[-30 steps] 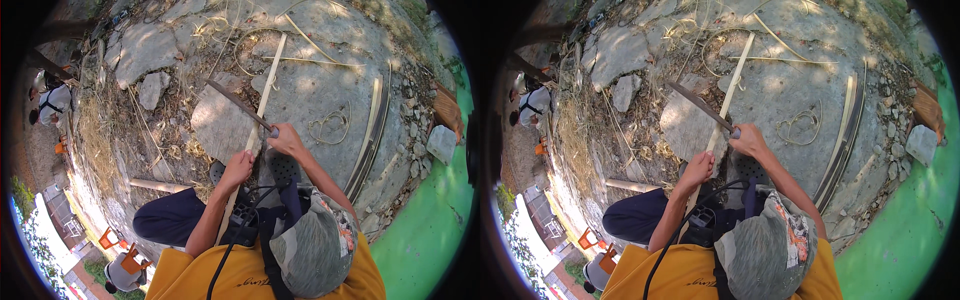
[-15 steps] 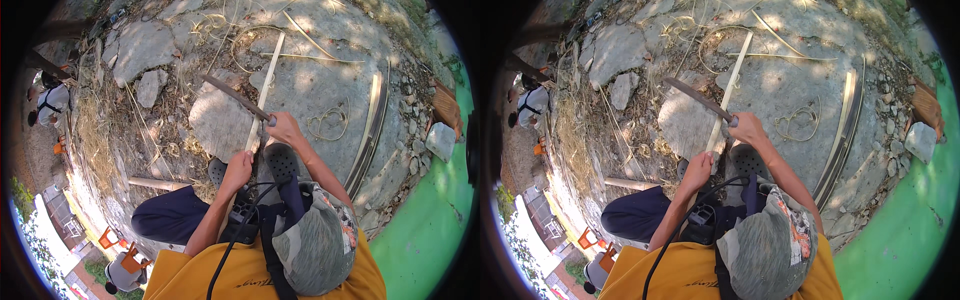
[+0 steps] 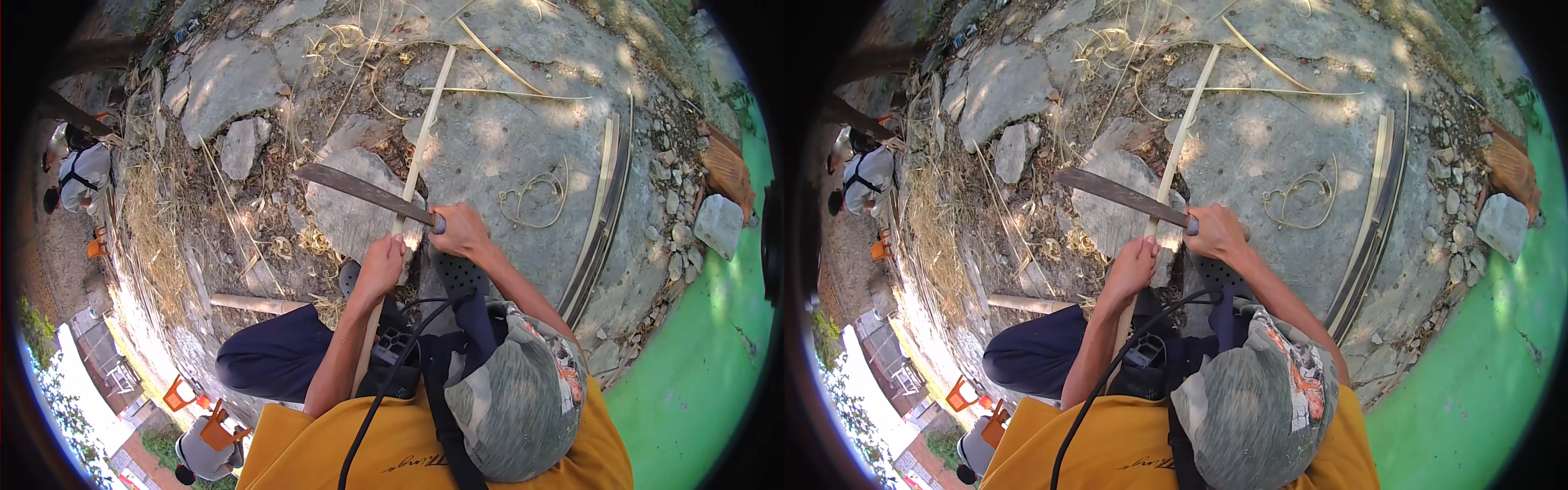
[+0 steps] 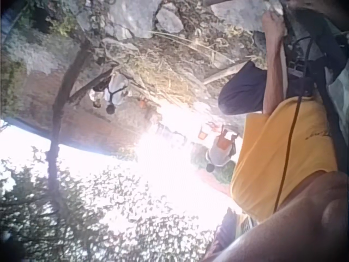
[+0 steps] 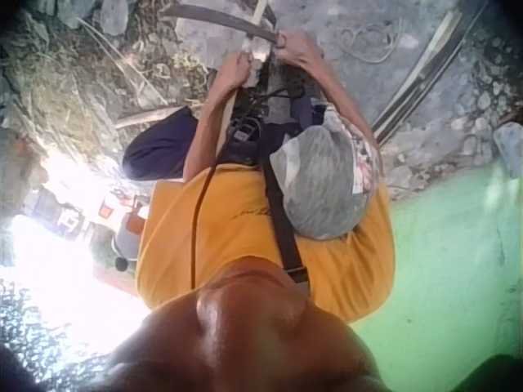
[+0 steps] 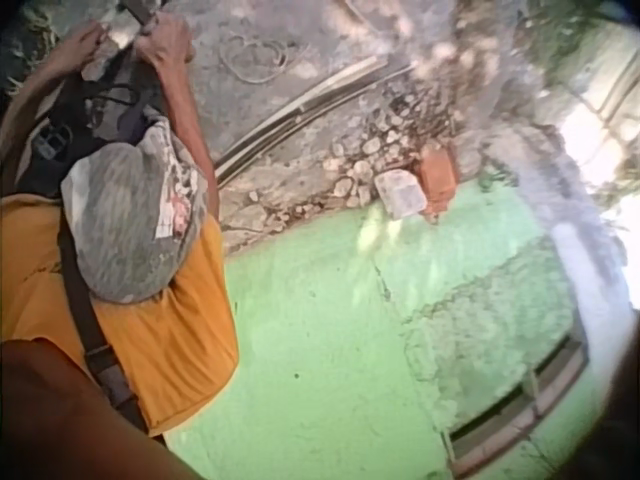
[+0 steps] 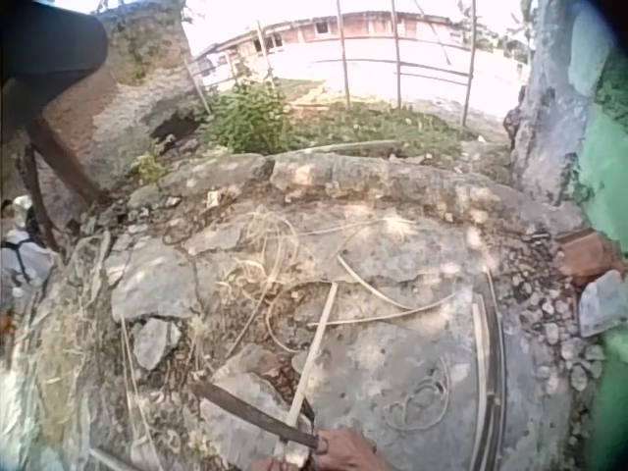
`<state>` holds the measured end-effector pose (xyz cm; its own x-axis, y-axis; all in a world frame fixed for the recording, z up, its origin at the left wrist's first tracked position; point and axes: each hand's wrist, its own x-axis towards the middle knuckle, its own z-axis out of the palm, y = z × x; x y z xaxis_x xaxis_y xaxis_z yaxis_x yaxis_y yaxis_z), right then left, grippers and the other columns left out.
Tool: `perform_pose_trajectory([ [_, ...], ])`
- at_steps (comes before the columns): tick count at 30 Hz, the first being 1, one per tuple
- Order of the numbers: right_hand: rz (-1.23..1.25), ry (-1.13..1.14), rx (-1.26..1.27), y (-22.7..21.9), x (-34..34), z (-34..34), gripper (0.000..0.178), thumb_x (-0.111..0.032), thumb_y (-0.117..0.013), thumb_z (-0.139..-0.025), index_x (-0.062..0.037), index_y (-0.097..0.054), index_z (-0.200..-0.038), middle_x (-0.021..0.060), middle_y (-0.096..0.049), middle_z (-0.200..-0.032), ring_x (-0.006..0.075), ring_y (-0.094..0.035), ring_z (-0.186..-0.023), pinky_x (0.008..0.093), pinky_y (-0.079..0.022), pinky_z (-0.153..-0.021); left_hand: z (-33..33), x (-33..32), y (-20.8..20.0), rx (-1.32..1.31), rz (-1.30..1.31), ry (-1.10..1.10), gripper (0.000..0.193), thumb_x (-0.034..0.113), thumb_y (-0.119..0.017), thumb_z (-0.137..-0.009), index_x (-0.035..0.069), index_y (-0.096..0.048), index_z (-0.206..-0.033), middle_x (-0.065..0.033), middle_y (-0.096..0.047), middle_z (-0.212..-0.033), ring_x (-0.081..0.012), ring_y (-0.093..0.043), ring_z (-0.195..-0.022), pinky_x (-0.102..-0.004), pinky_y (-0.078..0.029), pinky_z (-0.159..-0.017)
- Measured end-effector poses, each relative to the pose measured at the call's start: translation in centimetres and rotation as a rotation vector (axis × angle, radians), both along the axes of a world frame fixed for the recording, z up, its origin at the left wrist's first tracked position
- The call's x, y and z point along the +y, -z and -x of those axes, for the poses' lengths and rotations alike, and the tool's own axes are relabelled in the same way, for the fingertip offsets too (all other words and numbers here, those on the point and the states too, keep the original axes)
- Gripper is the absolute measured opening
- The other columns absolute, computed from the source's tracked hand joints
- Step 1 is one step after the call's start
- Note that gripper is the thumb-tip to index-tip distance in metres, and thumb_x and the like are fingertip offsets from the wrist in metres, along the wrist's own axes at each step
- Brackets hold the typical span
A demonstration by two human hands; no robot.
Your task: The person holds a long strip of bamboo and uses a large knife to shave down the surface and edges. The person then tests the flexibility of the bamboo strip by bending it and continues to shave different sections of the strip.
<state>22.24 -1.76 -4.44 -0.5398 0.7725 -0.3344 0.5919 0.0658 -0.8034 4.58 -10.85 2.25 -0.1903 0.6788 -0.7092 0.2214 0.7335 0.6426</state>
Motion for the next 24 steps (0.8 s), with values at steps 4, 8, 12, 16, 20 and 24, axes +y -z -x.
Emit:
perform_pose_trajectory([
  [4, 0.045, 0.001, 0.065, -0.2, -2.1, -0.6, 0.021, -0.021, -0.065, -0.068, -0.0095, -0.071, -0.085, 0.0210, -0.067, -0.073, 0.0451, -0.064, -0.073, 0.0504, -0.052, -0.067, -0.5, 0.0, -0.7, -0.319, 0.142, -0.167, 0.031, 0.031, -0.040, -0.111, 0.014, -0.044, -0.085, 0.0099, -0.030, -0.061, -0.0030, -0.025, -0.045, -0.0227, -0.018, -0.040],
  [8, 0.100, 0.052, 0.009, 0.6, 0.6, -0.4, 0.021, -0.022, -0.065, -0.069, -0.0073, -0.069, -0.084, 0.0210, -0.067, -0.074, 0.0478, -0.063, -0.075, 0.0501, -0.052, -0.068, -0.4, -0.9, 0.8, 0.000, 0.032, 0.026, 0.040, 0.031, -0.042, -0.108, 0.003, -0.052, -0.080, -0.0076, -0.050, -0.063, -0.0203, -0.052, -0.058, -0.0392, -0.041, -0.058],
  [12, 0.115, 0.049, 0.069, -0.1, -0.5, 0.0, 0.022, -0.023, -0.065, -0.070, -0.0079, -0.070, -0.084, 0.0207, -0.067, -0.074, 0.0463, -0.064, -0.075, 0.0502, -0.052, -0.068, 0.0, -1.3, 1.4, 0.218, -0.079, 0.140, 0.041, 0.030, -0.041, -0.108, 0.001, -0.053, -0.082, -0.0137, -0.054, -0.065, -0.0288, -0.054, -0.061, -0.0426, -0.043, -0.062],
  [16, 0.056, -0.027, 0.036, 0.4, 0.5, -0.2, 0.025, -0.022, -0.066, -0.069, -0.0040, -0.070, -0.086, 0.0220, -0.065, -0.072, 0.0467, -0.063, -0.073, 0.0488, -0.051, -0.066, -0.5, -0.8, 1.2, 0.278, -0.115, 0.160, 0.041, 0.030, -0.041, -0.108, 0.000, -0.053, -0.083, -0.0171, -0.055, -0.067, -0.0332, -0.055, -0.063, -0.0441, -0.044, -0.065],
  [20, 0.026, 0.007, 0.058, 0.2, -0.8, 0.3, 0.023, -0.023, -0.065, -0.069, -0.0097, -0.073, -0.087, 0.0213, -0.068, -0.074, 0.0458, -0.065, -0.073, 0.0505, -0.053, -0.068, 0.0, -0.8, 0.4, -0.025, 0.028, -0.015, 0.039, 0.034, -0.041, -0.109, 0.008, -0.049, -0.082, -0.0013, -0.043, -0.062, -0.0150, -0.041, -0.053, -0.0334, -0.033, -0.050],
  [24, 0.054, -0.035, 0.058, 0.6, -1.1, 0.5, 0.023, -0.021, -0.064, -0.068, -0.0093, -0.073, -0.086, 0.0216, -0.067, -0.073, 0.0459, -0.064, -0.073, 0.0511, -0.053, -0.068, 0.5, -2.3, 2.2, 0.102, -0.015, 0.065, 0.043, 0.031, -0.040, -0.109, 0.001, -0.051, -0.080, -0.0147, -0.051, -0.065, -0.0275, -0.050, -0.060, -0.0441, -0.041, -0.063],
])
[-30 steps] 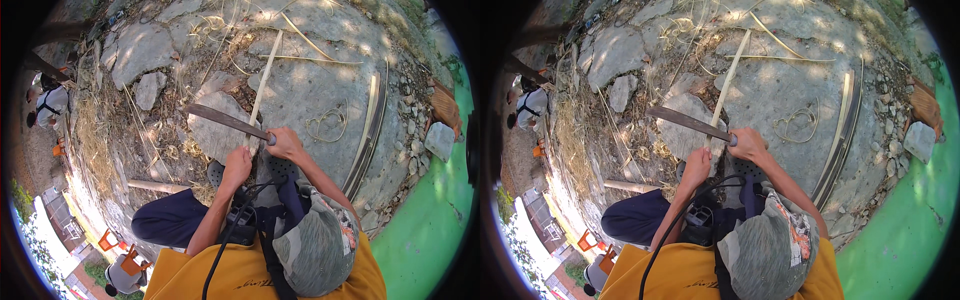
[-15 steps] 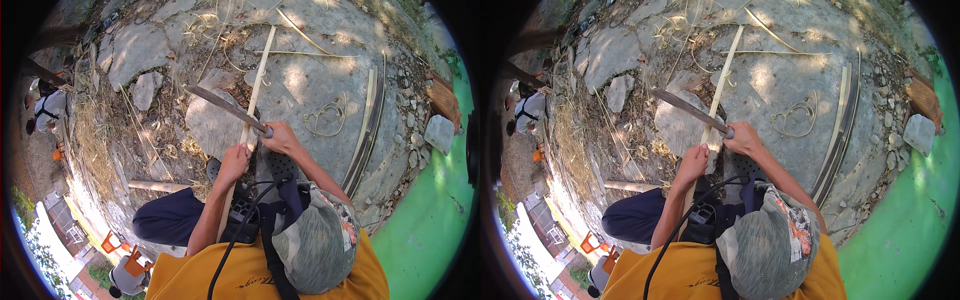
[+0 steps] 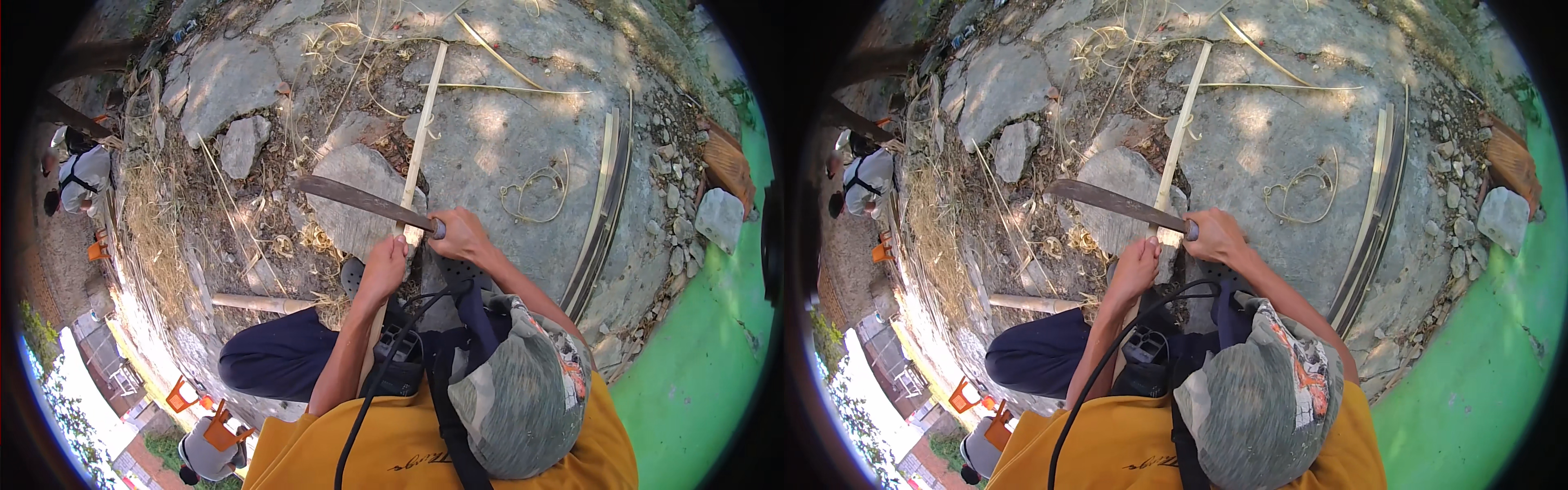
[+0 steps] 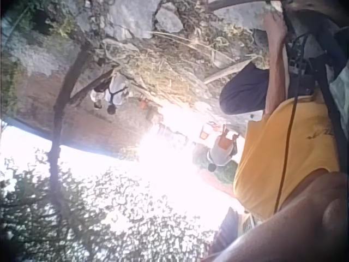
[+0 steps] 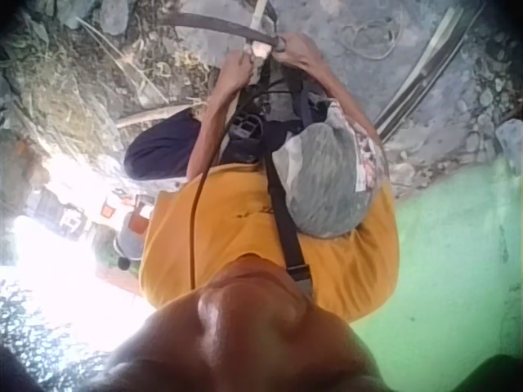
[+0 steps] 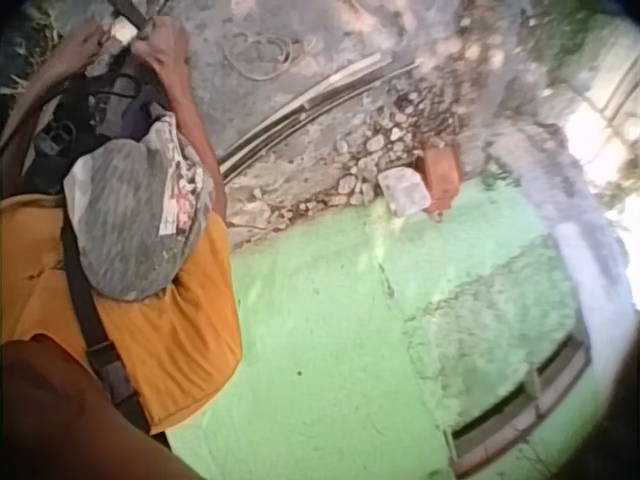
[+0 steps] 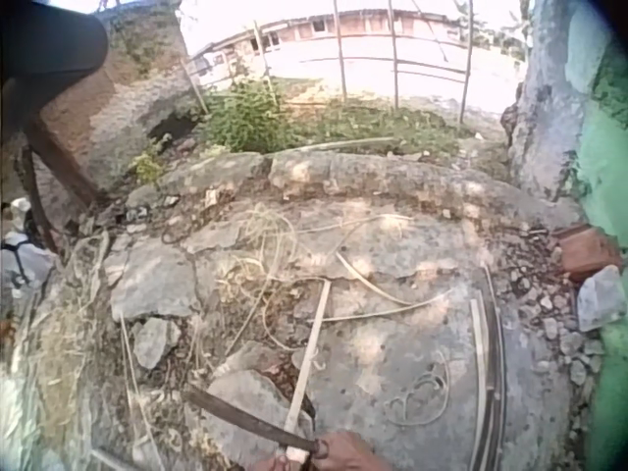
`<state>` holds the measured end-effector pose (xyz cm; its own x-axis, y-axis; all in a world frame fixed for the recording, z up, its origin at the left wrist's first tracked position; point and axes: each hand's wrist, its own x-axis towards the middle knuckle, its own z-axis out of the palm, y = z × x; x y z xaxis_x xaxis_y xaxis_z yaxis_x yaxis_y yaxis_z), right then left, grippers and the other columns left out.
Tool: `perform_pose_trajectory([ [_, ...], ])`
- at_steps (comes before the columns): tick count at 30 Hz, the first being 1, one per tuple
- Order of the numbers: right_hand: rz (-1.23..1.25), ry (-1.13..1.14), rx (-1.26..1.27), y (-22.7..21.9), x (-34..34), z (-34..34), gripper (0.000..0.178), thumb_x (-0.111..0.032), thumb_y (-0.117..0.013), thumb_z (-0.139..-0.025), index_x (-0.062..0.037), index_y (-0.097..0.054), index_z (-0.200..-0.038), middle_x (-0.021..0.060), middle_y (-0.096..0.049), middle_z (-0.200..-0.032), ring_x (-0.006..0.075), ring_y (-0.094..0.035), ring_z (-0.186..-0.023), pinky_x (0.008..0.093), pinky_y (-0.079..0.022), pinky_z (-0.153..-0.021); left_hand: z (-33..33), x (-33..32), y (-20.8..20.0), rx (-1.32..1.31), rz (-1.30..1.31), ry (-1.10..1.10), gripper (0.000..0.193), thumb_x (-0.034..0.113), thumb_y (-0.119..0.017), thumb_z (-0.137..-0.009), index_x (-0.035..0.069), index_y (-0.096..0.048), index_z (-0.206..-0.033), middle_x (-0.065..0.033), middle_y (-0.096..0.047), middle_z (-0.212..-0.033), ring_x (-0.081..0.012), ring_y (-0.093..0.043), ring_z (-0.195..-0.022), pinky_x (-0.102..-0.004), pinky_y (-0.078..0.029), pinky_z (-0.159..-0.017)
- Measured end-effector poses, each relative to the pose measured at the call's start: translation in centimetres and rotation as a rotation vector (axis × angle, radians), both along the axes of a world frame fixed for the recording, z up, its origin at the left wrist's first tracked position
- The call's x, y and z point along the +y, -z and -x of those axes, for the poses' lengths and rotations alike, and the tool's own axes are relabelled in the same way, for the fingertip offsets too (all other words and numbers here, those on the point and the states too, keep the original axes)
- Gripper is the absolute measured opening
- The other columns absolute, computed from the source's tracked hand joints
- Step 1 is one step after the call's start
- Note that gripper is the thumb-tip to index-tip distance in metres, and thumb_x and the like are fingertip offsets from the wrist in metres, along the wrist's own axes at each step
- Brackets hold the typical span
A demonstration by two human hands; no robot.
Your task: The person holds a long strip of bamboo and uses a large knife to shave down the surface and edges. The person then tests the flexibility of the bamboo strip by bending it and continues to shave different sections of the strip.
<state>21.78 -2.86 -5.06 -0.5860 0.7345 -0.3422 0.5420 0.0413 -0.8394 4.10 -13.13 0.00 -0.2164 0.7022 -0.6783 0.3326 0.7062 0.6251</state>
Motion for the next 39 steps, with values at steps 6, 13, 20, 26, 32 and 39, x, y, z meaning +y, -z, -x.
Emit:
perform_pose_trajectory([
  [6, -0.011, 0.053, -0.008, -0.5, -0.2, 1.0, 0.023, -0.020, -0.064, -0.067, -0.0094, -0.073, -0.086, 0.0212, -0.068, -0.075, 0.0459, -0.065, -0.074, 0.0520, -0.053, -0.067, -0.1, 1.2, -0.6, 0.117, -0.023, 0.046, 0.042, 0.029, -0.040, -0.108, 0.000, -0.054, -0.081, -0.0207, -0.056, -0.068, -0.0366, -0.055, -0.065, -0.0470, -0.043, -0.065],
  [13, -0.046, 0.029, -0.055, -0.7, 1.2, 1.0, 0.031, -0.022, -0.066, -0.068, -0.0097, -0.075, -0.095, 0.0232, -0.069, -0.079, 0.0460, -0.066, -0.077, 0.0524, -0.054, -0.072, -0.2, 1.8, -1.1, 0.116, -0.074, 0.028, 0.039, 0.026, -0.041, -0.107, 0.000, -0.054, -0.082, -0.0219, -0.057, -0.070, -0.0367, -0.055, -0.066, -0.0465, -0.043, -0.066],
  [20, -0.037, -0.001, -0.085, -1.0, 2.0, 0.9, 0.031, -0.021, -0.064, -0.069, -0.0106, -0.076, -0.096, 0.0242, -0.068, -0.079, 0.0471, -0.065, -0.077, 0.0522, -0.054, -0.072, -0.2, 0.0, 1.4, -0.051, -0.077, -0.044, 0.035, 0.033, -0.041, -0.110, 0.013, -0.046, -0.082, 0.0065, -0.035, -0.059, -0.0064, -0.032, -0.046, -0.0275, -0.025, -0.043],
  [26, -0.017, 0.030, -0.036, -0.8, 0.2, 1.7, 0.025, -0.020, -0.063, -0.068, -0.0076, -0.073, -0.087, 0.0232, -0.068, -0.077, 0.0475, -0.065, -0.076, 0.0512, -0.054, -0.071, 0.7, 0.2, 0.9, -0.096, -0.034, -0.066, 0.034, 0.032, -0.040, -0.110, 0.012, -0.046, -0.082, 0.0070, -0.034, -0.058, -0.0061, -0.033, -0.046, -0.0267, -0.025, -0.042],
  [32, 0.017, 0.060, -0.092, 0.1, 1.6, 1.8, 0.026, -0.021, -0.065, -0.067, -0.0065, -0.072, -0.087, 0.0232, -0.068, -0.077, 0.0467, -0.065, -0.076, 0.0512, -0.053, -0.070, 0.9, 1.1, -1.8, -0.216, 0.149, -0.154, 0.038, 0.031, -0.041, -0.109, 0.008, -0.050, -0.080, 0.0004, -0.043, -0.057, -0.0113, -0.041, -0.047, -0.0327, -0.034, -0.046],
  [39, 0.026, 0.038, -0.067, 0.3, 3.1, 1.9, 0.025, -0.023, -0.065, -0.067, -0.0047, -0.070, -0.083, 0.0238, -0.066, -0.075, 0.0476, -0.063, -0.075, 0.0522, -0.051, -0.068, 0.5, 0.1, -2.1, -0.202, 0.032, -0.105, 0.033, 0.034, -0.041, -0.110, 0.013, -0.045, -0.085, 0.0092, -0.030, -0.060, -0.0032, -0.028, -0.047, -0.0235, -0.022, -0.041],
])
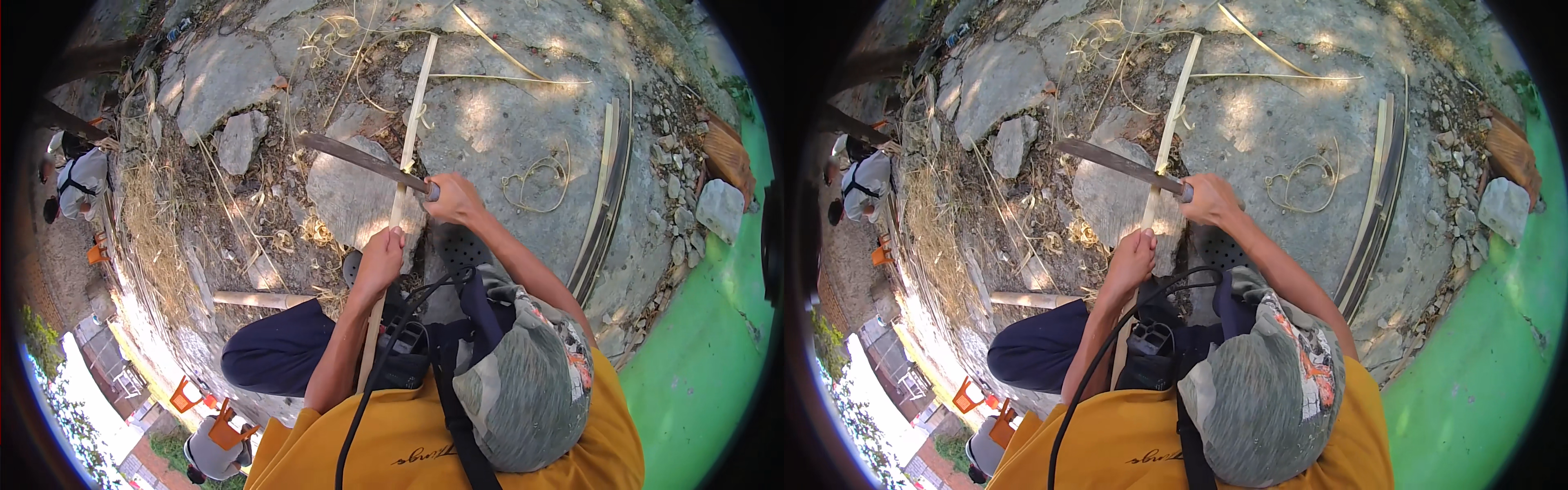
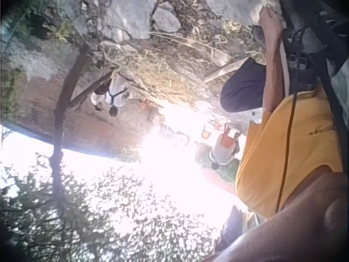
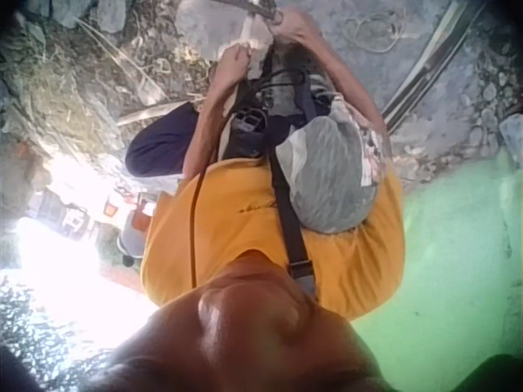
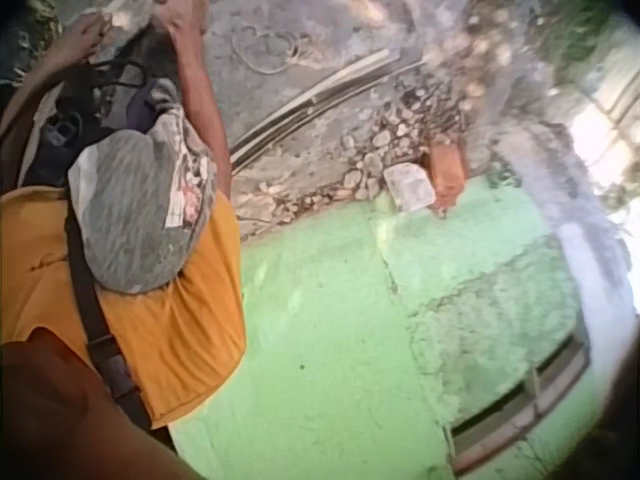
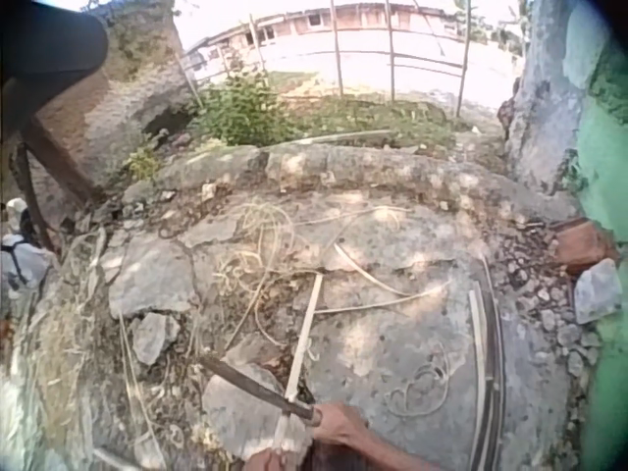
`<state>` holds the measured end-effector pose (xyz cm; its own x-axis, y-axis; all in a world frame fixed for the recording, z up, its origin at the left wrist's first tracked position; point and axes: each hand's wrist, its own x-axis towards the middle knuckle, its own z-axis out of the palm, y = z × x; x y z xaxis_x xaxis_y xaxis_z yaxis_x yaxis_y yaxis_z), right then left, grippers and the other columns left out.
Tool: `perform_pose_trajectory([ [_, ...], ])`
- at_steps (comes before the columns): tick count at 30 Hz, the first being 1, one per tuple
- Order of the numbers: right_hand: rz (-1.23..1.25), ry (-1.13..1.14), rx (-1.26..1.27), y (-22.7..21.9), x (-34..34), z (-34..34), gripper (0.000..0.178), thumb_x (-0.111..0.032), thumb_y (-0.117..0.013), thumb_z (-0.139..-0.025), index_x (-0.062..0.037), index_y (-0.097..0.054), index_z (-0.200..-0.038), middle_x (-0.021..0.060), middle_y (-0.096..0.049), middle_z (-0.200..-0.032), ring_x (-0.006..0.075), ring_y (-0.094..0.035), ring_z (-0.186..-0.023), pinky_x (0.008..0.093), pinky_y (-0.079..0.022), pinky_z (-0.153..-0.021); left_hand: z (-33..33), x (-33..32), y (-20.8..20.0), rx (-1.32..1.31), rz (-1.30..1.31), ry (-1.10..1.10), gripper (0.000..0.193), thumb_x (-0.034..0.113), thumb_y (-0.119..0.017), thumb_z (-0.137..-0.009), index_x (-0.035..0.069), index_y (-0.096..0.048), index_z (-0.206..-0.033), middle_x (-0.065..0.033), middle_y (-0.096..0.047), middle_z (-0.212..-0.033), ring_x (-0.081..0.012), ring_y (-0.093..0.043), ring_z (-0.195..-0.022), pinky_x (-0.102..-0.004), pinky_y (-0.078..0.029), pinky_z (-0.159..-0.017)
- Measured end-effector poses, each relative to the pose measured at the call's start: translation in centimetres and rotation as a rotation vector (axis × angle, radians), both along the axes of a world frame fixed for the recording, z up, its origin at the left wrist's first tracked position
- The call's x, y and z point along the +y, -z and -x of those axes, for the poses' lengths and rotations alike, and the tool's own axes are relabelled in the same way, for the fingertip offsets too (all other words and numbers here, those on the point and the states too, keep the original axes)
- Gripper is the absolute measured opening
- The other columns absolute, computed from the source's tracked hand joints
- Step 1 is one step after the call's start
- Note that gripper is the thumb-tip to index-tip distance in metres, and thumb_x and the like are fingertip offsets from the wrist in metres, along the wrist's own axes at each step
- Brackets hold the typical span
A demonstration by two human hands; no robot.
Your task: The person holds a long strip of bamboo and uses a large knife to shave down the surface and edges. The person then tests the flexibility of the bamboo strip by bending it and continues to shave different sections of the strip.
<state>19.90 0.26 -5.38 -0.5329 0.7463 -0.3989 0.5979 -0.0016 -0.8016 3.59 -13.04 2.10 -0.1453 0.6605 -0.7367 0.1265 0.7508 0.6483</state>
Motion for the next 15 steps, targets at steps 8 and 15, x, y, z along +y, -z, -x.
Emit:
perform_pose_trajectory([
  [8, -0.072, -0.008, 0.010, -0.2, 0.6, 0.2, 0.026, -0.023, -0.066, -0.068, -0.0055, -0.070, -0.086, 0.0232, -0.068, -0.078, 0.0473, -0.064, -0.077, 0.0504, -0.053, -0.070, 0.0, -0.3, 1.0, 0.021, -0.012, -0.001, 0.032, 0.034, -0.042, -0.110, 0.013, -0.045, -0.086, 0.0091, -0.031, -0.061, -0.0027, -0.028, -0.047, -0.0230, -0.022, -0.042],
  [15, 0.016, 0.078, 0.021, 0.1, 0.0, 0.8, 0.024, -0.022, -0.065, -0.067, -0.0034, -0.069, -0.082, 0.0223, -0.067, -0.075, 0.0464, -0.065, -0.075, 0.0504, -0.052, -0.068, 1.2, 1.4, -1.5, -0.114, 0.124, -0.076, 0.031, 0.034, -0.042, -0.110, 0.015, -0.046, -0.086, 0.0098, -0.030, -0.062, -0.0021, -0.026, -0.047, -0.0224, -0.020, -0.041],
])
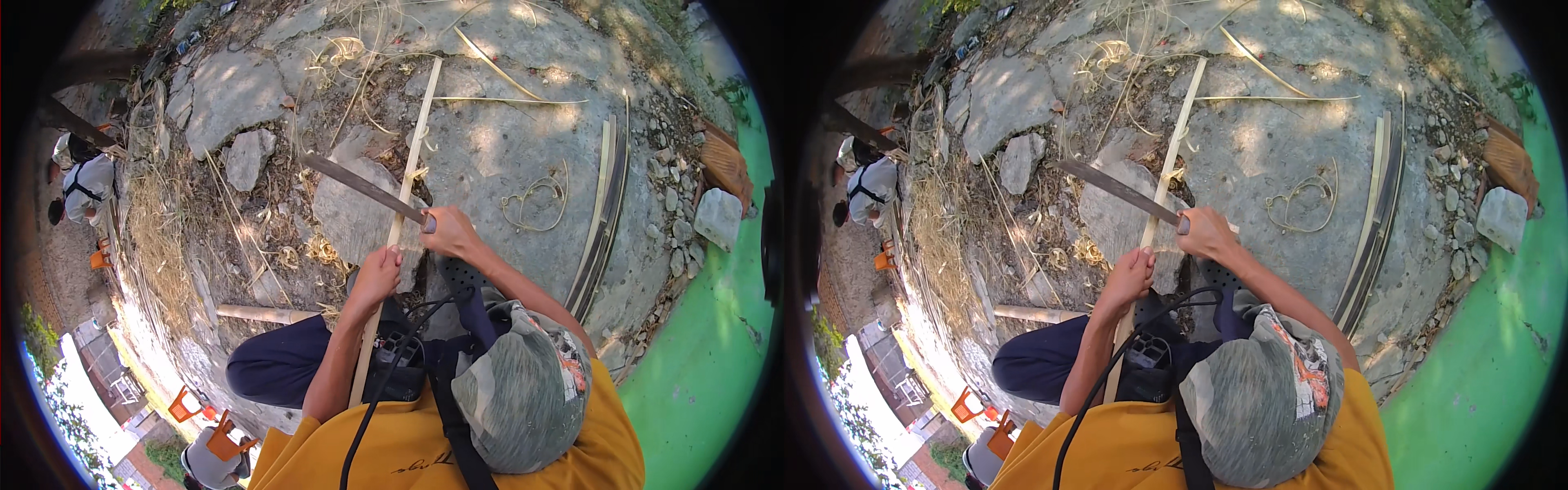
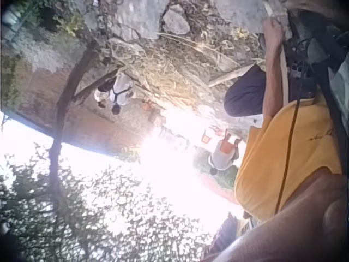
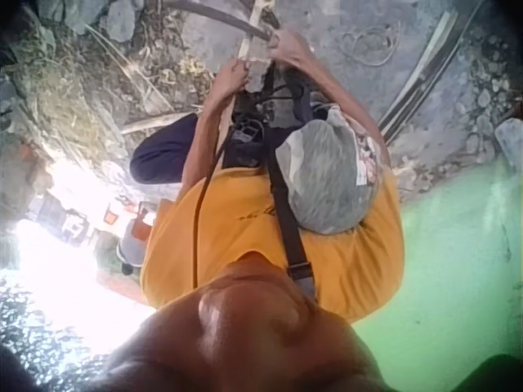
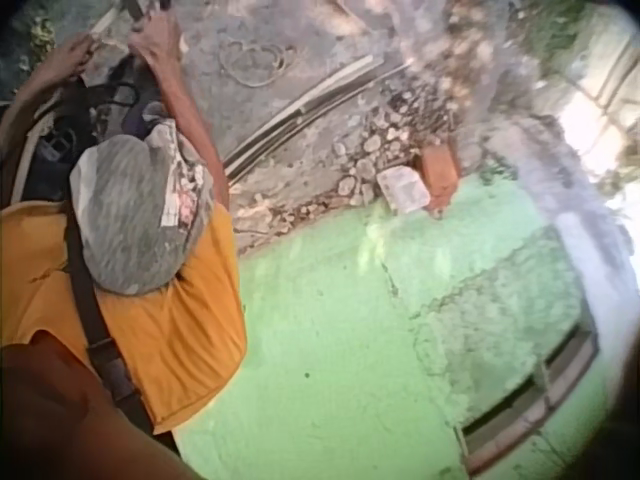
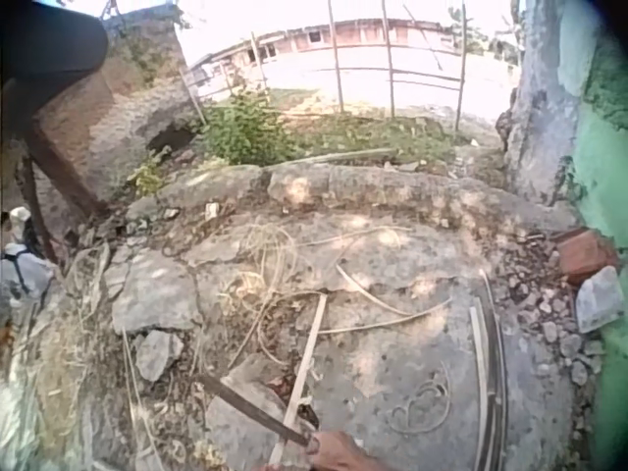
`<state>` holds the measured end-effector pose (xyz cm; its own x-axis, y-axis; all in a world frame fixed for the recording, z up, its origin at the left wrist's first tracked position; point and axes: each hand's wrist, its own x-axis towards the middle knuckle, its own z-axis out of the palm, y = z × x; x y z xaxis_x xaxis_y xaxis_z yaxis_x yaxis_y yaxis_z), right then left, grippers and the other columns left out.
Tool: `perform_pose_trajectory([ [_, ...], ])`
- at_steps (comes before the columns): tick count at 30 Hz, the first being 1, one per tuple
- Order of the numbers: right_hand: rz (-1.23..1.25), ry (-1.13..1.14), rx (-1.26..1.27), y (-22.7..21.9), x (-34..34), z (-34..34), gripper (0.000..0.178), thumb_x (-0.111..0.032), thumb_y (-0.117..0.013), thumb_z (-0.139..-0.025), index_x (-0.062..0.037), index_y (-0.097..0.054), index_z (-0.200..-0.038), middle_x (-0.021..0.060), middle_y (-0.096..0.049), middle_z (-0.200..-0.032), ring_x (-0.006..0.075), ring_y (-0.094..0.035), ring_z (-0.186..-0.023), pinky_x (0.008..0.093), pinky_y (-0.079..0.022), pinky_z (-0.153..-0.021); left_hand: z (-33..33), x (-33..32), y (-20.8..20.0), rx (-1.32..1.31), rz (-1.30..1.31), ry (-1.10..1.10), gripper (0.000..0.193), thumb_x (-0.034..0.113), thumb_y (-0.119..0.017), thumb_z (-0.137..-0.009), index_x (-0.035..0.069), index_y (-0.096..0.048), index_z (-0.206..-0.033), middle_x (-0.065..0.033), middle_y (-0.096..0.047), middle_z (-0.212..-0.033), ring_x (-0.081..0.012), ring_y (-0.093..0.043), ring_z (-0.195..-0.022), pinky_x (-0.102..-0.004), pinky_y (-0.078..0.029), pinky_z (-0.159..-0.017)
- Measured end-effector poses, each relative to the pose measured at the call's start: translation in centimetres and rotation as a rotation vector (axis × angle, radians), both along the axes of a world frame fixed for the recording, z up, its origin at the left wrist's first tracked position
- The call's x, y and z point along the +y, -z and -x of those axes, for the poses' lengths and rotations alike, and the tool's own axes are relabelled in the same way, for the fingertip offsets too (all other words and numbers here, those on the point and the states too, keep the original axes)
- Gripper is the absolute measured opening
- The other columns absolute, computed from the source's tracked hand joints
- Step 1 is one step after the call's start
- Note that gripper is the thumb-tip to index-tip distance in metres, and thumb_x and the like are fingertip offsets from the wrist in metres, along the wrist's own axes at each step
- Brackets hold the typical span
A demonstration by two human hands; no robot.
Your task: The person holds a long strip of bamboo and uses a large knife to shave down the surface and edges. The person then tests the flexibility of the bamboo strip by bending it and continues to shave different sections of the strip.
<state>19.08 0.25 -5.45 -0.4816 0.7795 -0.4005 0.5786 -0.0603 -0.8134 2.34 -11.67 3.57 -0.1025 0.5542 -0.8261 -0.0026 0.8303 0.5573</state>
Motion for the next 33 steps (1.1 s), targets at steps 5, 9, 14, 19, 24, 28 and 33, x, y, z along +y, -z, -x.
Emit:
perform_pose_trajectory([
  [5, -0.065, 0.005, -0.096, 1.7, 2.9, -1.7, 0.024, -0.022, -0.066, -0.069, -0.0016, -0.069, -0.080, 0.0236, -0.068, -0.076, 0.0454, -0.066, -0.074, 0.0483, -0.054, -0.069, -1.9, -1.7, -3.8, -0.102, 0.067, -0.032, 0.031, 0.034, -0.042, -0.110, 0.015, -0.046, -0.086, 0.0100, -0.030, -0.063, -0.0018, -0.026, -0.047, -0.0219, -0.020, -0.041],
  [9, -0.052, 0.073, -0.041, 0.6, 2.5, -0.7, 0.025, -0.021, -0.066, -0.070, -0.0019, -0.070, -0.084, 0.0235, -0.068, -0.077, 0.0462, -0.066, -0.077, 0.0503, -0.053, -0.071, -0.2, -0.6, -2.5, -0.123, 0.047, -0.053, 0.030, 0.033, -0.042, -0.110, 0.015, -0.046, -0.086, 0.0097, -0.031, -0.064, -0.0022, -0.026, -0.047, -0.0221, -0.020, -0.041],
  [14, -0.071, -0.081, -0.052, 1.4, 3.2, -1.8, 0.029, -0.023, -0.068, -0.069, -0.0032, -0.072, -0.091, 0.0245, -0.069, -0.080, 0.0465, -0.066, -0.080, 0.0509, -0.054, -0.073, -1.3, -1.1, -3.5, -0.035, 0.042, 0.015, 0.030, 0.033, -0.043, -0.110, 0.015, -0.046, -0.087, 0.0093, -0.033, -0.065, -0.0024, -0.026, -0.047, -0.0223, -0.020, -0.041],
  [19, -0.062, 0.021, -0.054, 1.5, 4.3, -1.4, 0.024, -0.022, -0.069, -0.068, -0.0017, -0.070, -0.083, 0.0221, -0.068, -0.075, 0.0442, -0.067, -0.076, 0.0494, -0.052, -0.068, -1.1, -2.0, -2.6, -0.084, 0.032, -0.057, 0.034, 0.033, -0.041, -0.110, 0.013, -0.046, -0.083, 0.0082, -0.035, -0.060, -0.0033, -0.033, -0.046, -0.0237, -0.025, -0.041],
  [24, -0.028, -0.160, 0.007, -0.6, 1.0, -2.1, 0.024, -0.022, -0.069, -0.069, -0.0027, -0.070, -0.082, 0.0218, -0.066, -0.073, 0.0432, -0.067, -0.074, 0.0489, -0.052, -0.067, 0.0, -1.7, -0.7, 0.396, -0.199, 0.263, 0.038, 0.029, -0.043, -0.108, 0.004, -0.053, -0.082, -0.0094, -0.049, -0.060, -0.0225, -0.050, -0.054, -0.0383, -0.041, -0.055],
  [28, -0.078, -0.063, -0.096, 1.9, 3.8, -2.5, 0.023, -0.022, -0.068, -0.068, -0.0032, -0.070, -0.083, 0.0229, -0.067, -0.077, 0.0441, -0.066, -0.076, 0.0500, -0.052, -0.069, -1.9, -2.0, -1.9, 0.432, -0.224, 0.306, 0.039, 0.028, -0.043, -0.107, 0.000, -0.055, -0.082, -0.0171, -0.054, -0.066, -0.0306, -0.054, -0.063, -0.0426, -0.044, -0.065],
  [33, -0.030, -0.047, -0.128, 1.0, 3.8, -2.9, 0.027, -0.022, -0.068, -0.068, -0.0048, -0.072, -0.088, 0.0243, -0.069, -0.084, 0.0452, -0.066, -0.082, 0.0514, -0.053, -0.072, -1.3, -2.8, -0.3, 0.401, -0.213, 0.273, 0.039, 0.028, -0.043, -0.108, 0.000, -0.054, -0.083, -0.0147, -0.052, -0.065, -0.0272, -0.052, -0.062, -0.0415, -0.043, -0.064],
])
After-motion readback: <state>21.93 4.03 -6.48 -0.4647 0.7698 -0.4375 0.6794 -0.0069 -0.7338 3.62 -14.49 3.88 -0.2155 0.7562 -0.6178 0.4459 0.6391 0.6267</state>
